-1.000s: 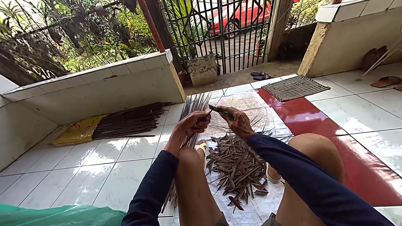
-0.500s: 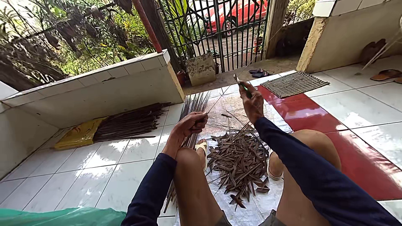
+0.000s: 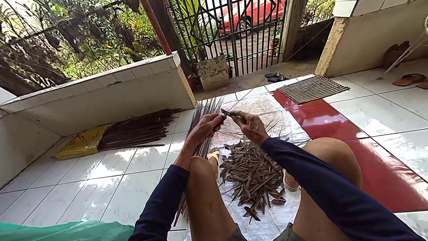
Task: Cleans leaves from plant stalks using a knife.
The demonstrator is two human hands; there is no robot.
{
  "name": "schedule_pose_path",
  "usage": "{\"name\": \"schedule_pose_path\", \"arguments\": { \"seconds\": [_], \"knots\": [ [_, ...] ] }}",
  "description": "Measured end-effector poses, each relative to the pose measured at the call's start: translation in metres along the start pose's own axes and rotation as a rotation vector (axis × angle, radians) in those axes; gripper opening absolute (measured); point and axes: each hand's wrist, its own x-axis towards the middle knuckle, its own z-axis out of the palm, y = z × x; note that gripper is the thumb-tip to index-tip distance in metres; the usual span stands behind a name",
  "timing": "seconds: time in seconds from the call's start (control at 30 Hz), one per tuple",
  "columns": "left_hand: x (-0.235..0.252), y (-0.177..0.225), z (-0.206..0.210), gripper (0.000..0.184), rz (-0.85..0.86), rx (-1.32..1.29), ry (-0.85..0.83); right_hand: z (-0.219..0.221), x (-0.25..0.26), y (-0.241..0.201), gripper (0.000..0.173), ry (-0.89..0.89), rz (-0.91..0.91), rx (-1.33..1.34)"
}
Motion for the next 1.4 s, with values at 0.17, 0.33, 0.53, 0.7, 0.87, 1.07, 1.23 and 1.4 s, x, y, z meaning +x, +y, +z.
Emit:
{"name": "schedule_pose_path", "arguments": {
  "seconds": [0.17, 0.33, 0.53, 0.7, 0.87, 1.07, 1.23, 1.4],
  "knots": [
    [-0.001, 0.0, -0.002, 0.031, 0.024, -0.005, 0.002, -0.006, 0.003, 0.002, 0.032, 0.052, 0.032, 0.019],
    [0.001, -0.005, -0.007, 0.03, -0.005, -0.076, -0.049, -0.011, 0.013, 0.011, 0.034, 0.099, 0.065, 0.061],
    [0.002, -0.009, -0.013, 0.029, -0.006, -0.149, -0.081, -0.027, 0.032, 0.027, 0.036, 0.236, 0.131, 0.121],
    [-0.004, -0.001, -0.024, 0.031, 0.01, -0.1, -0.038, -0.05, 0.037, 0.034, 0.038, 0.426, 0.176, 0.22],
    [0.006, 0.044, -0.026, 0.029, 0.065, 0.093, 0.012, -0.052, 0.031, 0.025, 0.038, 0.328, 0.153, 0.342],
    [0.031, 0.089, 0.022, 0.027, 0.297, 0.181, -0.027, -0.058, 0.015, -0.007, 0.035, 0.191, 0.021, 0.441],
    [0.05, 0.101, 0.067, 0.025, 0.316, 0.173, -0.087, -0.076, 0.011, 0.004, 0.029, 0.272, 0.003, 0.441],
    [0.058, 0.105, 0.086, 0.026, 0.385, 0.153, 0.07, -0.082, 0.004, 0.012, 0.031, 0.356, 0.12, 0.527]
  ]
}}
